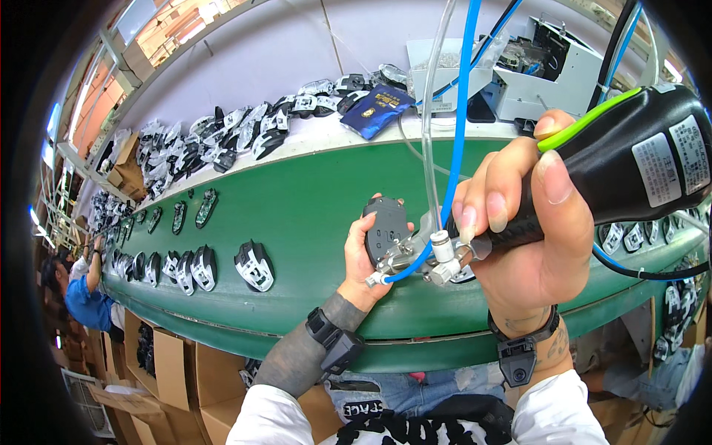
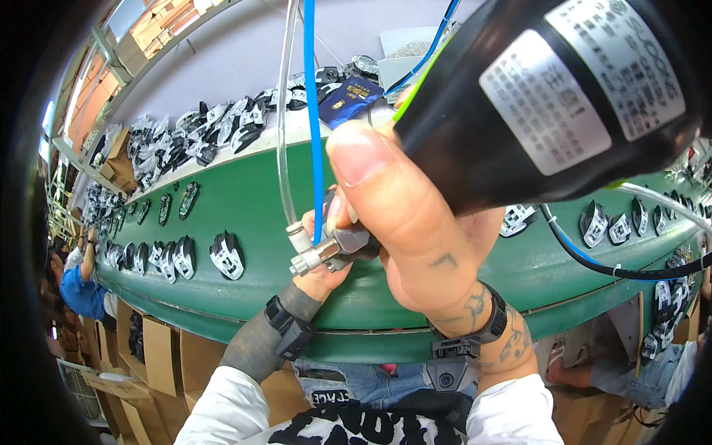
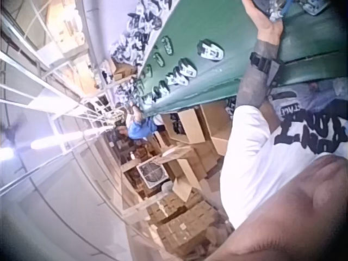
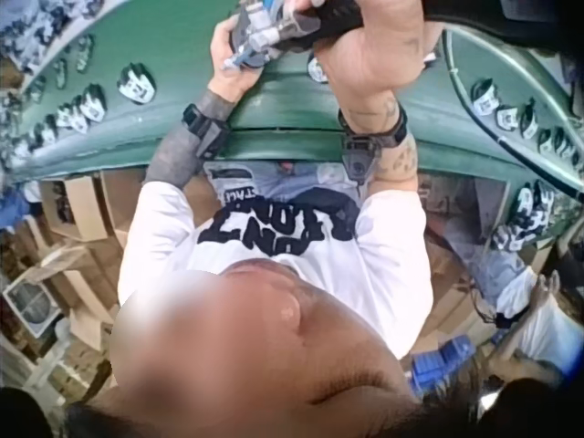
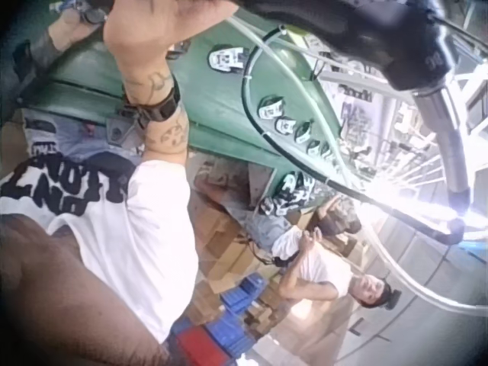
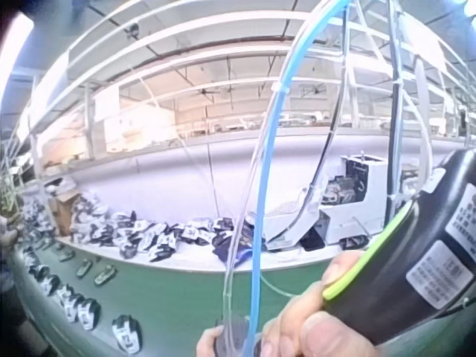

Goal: The recorder uses a pneumatic screwdriver to fasten components onto computer mice on an assembly line.

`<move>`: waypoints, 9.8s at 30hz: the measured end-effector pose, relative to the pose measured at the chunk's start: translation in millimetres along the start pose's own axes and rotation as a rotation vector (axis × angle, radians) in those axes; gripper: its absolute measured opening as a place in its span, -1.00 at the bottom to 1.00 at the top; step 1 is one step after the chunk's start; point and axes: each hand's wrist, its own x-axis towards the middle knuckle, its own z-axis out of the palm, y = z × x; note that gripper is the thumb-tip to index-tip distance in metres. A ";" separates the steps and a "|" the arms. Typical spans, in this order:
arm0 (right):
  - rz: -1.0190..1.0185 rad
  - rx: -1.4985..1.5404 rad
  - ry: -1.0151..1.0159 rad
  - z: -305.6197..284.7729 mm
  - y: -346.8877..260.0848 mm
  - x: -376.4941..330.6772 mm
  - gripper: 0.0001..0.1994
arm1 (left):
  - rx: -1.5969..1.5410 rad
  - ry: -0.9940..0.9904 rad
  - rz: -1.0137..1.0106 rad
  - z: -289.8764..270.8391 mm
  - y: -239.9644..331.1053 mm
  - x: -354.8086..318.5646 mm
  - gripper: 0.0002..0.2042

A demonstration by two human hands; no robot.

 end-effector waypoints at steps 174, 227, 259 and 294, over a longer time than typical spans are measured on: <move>-0.377 -0.035 0.071 -49.3 1.3 24.9 -0.76 | -0.030 -0.311 -0.162 16.2 -4.1 -9.0 -0.49; -0.121 0.137 -0.013 -14.8 8.6 4.2 -0.74 | -0.041 0.023 -0.054 -11.4 -3.0 16.2 -0.62; -0.064 -0.051 0.054 -6.8 -1.4 6.2 -0.65 | 2.433 0.987 0.687 -94.8 145.3 -63.2 -0.48; -0.062 -0.152 0.140 -22.2 3.7 18.7 -0.69 | 2.018 0.457 0.209 -191.1 364.4 28.8 -0.40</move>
